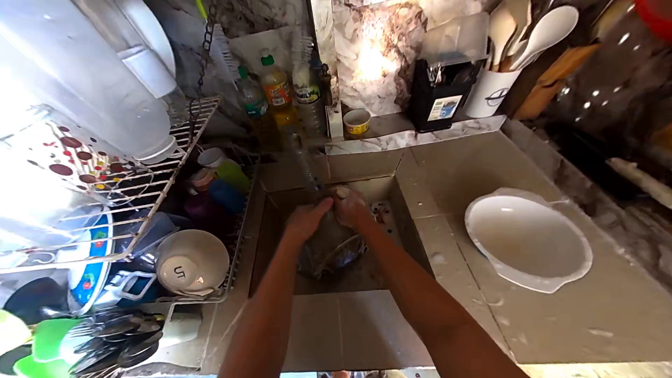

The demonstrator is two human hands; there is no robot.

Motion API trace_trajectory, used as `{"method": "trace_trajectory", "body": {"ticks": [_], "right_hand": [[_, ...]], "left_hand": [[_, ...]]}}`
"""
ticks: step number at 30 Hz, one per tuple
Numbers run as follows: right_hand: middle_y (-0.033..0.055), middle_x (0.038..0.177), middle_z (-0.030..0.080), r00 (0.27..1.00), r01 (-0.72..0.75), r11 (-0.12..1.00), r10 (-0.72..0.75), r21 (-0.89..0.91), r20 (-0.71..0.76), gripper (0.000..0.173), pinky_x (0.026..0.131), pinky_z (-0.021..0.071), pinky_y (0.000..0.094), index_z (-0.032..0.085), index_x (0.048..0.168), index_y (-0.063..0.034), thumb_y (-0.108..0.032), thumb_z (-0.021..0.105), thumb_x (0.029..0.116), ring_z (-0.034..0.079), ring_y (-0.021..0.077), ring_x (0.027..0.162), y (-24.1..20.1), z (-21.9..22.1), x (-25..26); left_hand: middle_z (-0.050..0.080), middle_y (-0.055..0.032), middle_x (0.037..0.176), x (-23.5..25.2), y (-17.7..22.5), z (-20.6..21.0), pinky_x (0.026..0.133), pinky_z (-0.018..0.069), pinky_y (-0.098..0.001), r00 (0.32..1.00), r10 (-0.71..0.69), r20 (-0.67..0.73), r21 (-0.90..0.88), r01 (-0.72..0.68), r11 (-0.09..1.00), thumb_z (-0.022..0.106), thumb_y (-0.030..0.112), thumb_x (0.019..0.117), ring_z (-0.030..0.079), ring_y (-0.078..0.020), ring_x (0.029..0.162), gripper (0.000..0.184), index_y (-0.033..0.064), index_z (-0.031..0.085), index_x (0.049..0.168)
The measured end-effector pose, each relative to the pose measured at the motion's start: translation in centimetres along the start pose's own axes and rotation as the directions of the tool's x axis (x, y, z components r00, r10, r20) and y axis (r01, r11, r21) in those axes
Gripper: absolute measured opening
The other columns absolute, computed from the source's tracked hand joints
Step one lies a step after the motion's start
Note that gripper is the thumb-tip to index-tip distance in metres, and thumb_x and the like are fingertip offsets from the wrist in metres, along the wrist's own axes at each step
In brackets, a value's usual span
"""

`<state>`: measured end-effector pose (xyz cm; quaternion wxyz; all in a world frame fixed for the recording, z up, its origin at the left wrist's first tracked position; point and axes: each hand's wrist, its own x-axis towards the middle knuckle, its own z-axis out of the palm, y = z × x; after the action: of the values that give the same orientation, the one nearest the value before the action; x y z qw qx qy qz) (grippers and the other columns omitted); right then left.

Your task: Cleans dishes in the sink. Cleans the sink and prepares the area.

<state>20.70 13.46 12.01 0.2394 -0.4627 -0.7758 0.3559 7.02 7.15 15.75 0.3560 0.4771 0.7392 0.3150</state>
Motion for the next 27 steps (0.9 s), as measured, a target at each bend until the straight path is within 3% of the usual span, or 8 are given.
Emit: {"method": "trace_trajectory", "body": {"ticks": [3, 8, 11, 13, 18, 20, 23, 27], "right_hand": [[0.0211, 0.141, 0.06, 0.995, -0.006, 1.0, 0.005, -0.009, -0.103, 0.036, 0.113, 0.0419, 0.0529, 0.061, 0.137, -0.0027, -0.019, 0.055, 0.1061, 0.055, 0.037, 0.134, 0.1, 1.0, -0.4], [0.0181, 0.147, 0.058, 0.879, 0.336, 0.94, -0.29, 0.06, -0.378, 0.041, 0.121, 0.0346, 0.0526, 0.064, 0.137, 0.0006, -0.014, 0.06, 0.0986, 0.047, 0.037, 0.144, 4.9, 4.8, -3.2], [0.0218, 0.142, 0.06, 0.945, -0.181, 0.865, 0.285, 0.468, -0.162, 0.043, 0.113, 0.0403, 0.0497, 0.054, 0.147, -0.0037, -0.026, 0.046, 0.1111, 0.055, 0.0339, 0.133, 7.6, 0.0, -2.5], [0.0246, 0.146, 0.055, 0.92, -0.273, 0.807, 0.378, 0.524, -0.103, 0.05, 0.115, 0.0377, 0.0551, 0.05, 0.151, -0.0071, -0.037, 0.046, 0.1104, 0.051, 0.039, 0.137, 6.7, -1.8, -1.9], [0.0119, 0.162, 0.042, 0.973, 0.165, 0.985, -0.172, -0.054, -0.156, 0.055, 0.127, 0.0068, 0.0591, 0.06, 0.145, -0.0145, -0.05, 0.046, 0.1064, 0.023, 0.0379, 0.156, -1.5, 0.3, -4.0], [0.0075, 0.159, 0.047, 0.966, 0.188, 0.976, -0.204, -0.11, -0.161, 0.045, 0.126, 0.0105, 0.0602, 0.061, 0.145, -0.0207, -0.041, 0.046, 0.1082, 0.029, 0.0346, 0.155, -1.7, -1.2, -3.4], [0.0143, 0.142, 0.062, 0.97, 0.04, 0.943, 0.043, 0.33, -0.239, 0.045, 0.106, 0.0462, 0.0554, 0.057, 0.148, -0.0185, -0.039, 0.043, 0.1104, 0.06, 0.031, 0.127, 4.4, -5.4, -0.9], [0.0132, 0.114, 0.067, 0.861, -0.092, 0.438, 0.486, 0.894, -0.15, 0.052, 0.085, 0.0545, 0.0419, 0.058, 0.137, -0.0089, -0.042, 0.028, 0.1126, 0.065, 0.0211, 0.097, 12.6, -4.2, -1.5]], "left_hand": [[0.065, -0.0291, 0.117, 0.1, 0.1, 1.4, 0.099, 0.045, -0.0613, 0.99, -0.131, -0.057, 0.153, 0.138, 0.979, 0.051, 0.057, 0.1028, 0.061, -0.0413, 0.115, 0.066, -0.0061, 0.067, 0.114], [0.063, -0.0296, 0.123, -0.4, 0.2, 1.2, 0.101, 0.0449, -0.0601, 0.967, -0.164, -0.193, 0.173, 0.198, 0.965, 0.055, 0.064, 0.0982, 0.06, -0.0417, 0.12, 0.076, -0.0083, 0.063, 0.121], [0.062, -0.0259, 0.125, -2.0, -0.9, 1.4, 0.102, 0.0457, -0.0509, 0.965, -0.11, -0.236, -0.078, 0.094, 0.993, 0.061, 0.041, 0.1025, 0.059, -0.0322, 0.118, 0.057, -0.0061, 0.057, 0.133], [0.06, -0.0225, 0.126, -2.7, -1.1, 1.7, 0.098, 0.048, -0.0427, 0.96, -0.118, -0.255, -0.287, 0.041, 0.957, 0.058, 0.03, 0.1051, 0.059, -0.0246, 0.113, 0.048, -0.0049, 0.052, 0.137], [0.065, -0.0136, 0.112, -3.0, -0.9, 3.8, 0.085, 0.0557, -0.0349, 0.976, -0.101, -0.192, -0.555, -0.023, 0.832, 0.045, 0.027, 0.1102, 0.064, -0.0149, 0.097, 0.039, -0.0021, 0.051, 0.136], [0.066, -0.0083, 0.099, -3.1, -0.3, 3.9, 0.076, 0.0578, -0.0317, 0.973, -0.086, -0.216, -0.641, -0.075, 0.764, 0.044, 0.025, 0.1095, 0.066, -0.0117, 0.087, 0.032, 0.0002, 0.054, 0.127], [0.065, -0.005, 0.09, -4.1, 0.8, 3.1, 0.069, 0.0587, -0.0319, 0.95, -0.163, -0.266, -0.75, -0.098, 0.654, 0.041, 0.028, 0.1096, 0.066, -0.0111, 0.079, 0.028, 0.0057, 0.055, 0.118], [0.065, -0.0061, 0.106, -4.4, 1.9, 2.1, 0.08, 0.0584, -0.0401, 0.956, -0.145, -0.255, -0.848, -0.149, 0.508, 0.027, 0.041, 0.1103, 0.066, -0.0152, 0.097, 0.04, 0.013, 0.049, 0.128]]}}
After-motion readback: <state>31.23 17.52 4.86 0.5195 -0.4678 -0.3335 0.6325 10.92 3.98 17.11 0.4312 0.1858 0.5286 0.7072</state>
